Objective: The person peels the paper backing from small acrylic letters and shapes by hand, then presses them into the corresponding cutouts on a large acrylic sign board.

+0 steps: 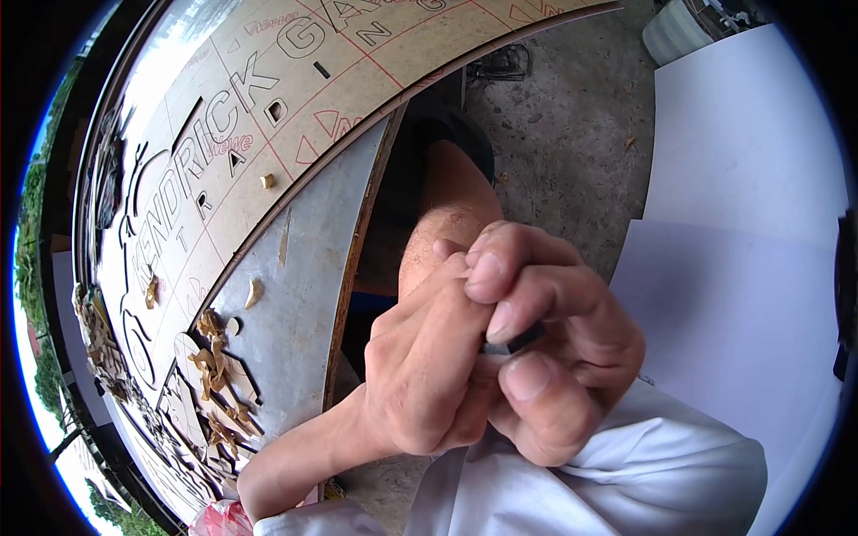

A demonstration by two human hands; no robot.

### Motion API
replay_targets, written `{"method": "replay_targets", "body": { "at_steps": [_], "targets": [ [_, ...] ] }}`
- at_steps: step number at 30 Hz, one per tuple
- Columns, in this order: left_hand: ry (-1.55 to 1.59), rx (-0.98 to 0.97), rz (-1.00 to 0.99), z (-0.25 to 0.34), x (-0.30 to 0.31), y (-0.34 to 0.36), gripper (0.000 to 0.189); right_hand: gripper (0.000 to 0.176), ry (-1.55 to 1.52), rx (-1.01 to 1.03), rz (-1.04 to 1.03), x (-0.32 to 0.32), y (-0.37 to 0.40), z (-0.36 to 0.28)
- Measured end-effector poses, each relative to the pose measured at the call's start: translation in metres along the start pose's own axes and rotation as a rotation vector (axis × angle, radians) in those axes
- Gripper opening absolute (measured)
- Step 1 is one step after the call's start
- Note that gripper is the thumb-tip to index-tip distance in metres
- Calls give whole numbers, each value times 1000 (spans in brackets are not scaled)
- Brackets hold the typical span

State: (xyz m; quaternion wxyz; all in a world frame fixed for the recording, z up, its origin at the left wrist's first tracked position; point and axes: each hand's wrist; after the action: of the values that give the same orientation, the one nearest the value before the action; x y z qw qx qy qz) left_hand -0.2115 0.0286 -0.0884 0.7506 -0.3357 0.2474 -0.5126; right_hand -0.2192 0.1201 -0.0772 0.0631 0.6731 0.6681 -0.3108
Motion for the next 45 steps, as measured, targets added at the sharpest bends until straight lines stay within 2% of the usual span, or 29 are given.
{"method": "replay_targets", "body": {
  "at_steps": [6,15,17,18,20,21,25,27,30,32,33,39,45],
  "targets": [
    [-37,51,-19,4,1,-2,28,20,-65,-65,13,-2,0,-1],
    [-103,156,-52,13,2,-4,26,20,-51,-8,-9,0,-1,2],
    [-104,-27,-21,5,0,-3,27,20,-77,14,-10,0,-1,4],
    [-104,-28,-20,9,1,-4,27,21,-90,26,-11,-1,-1,5],
    [-81,291,-83,18,5,-8,28,22,-58,35,13,-4,-1,2],
    [-87,301,-88,19,6,-7,28,23,-25,43,38,-5,-1,1],
    [-23,103,-42,3,2,1,31,24,55,109,-22,3,-1,5],
    [18,17,-16,-5,1,9,32,23,-56,96,16,0,-1,7],
    [36,-23,-13,-9,-3,10,33,23,-47,105,31,-1,0,8],
    [77,-70,128,-6,-8,3,35,23,-38,112,20,0,-1,7],
    [78,-86,137,-8,-8,3,36,23,-31,120,9,1,-1,7],
    [54,-52,57,-8,-5,6,36,22,-29,56,77,-3,3,6],
    [52,-44,34,-9,-4,10,37,23,-12,105,24,-1,-1,6]
  ]
}}
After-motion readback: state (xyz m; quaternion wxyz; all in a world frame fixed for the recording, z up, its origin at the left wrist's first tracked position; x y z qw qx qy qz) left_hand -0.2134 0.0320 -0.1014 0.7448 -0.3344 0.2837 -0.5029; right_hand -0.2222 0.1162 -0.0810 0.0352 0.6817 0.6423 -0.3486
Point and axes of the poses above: each hand's wrist, its own y-axis away from the middle knuckle, its own x-axis out of the back of the hand, z = x × y, and after that the axes turned 13 degrees about z, right-handed
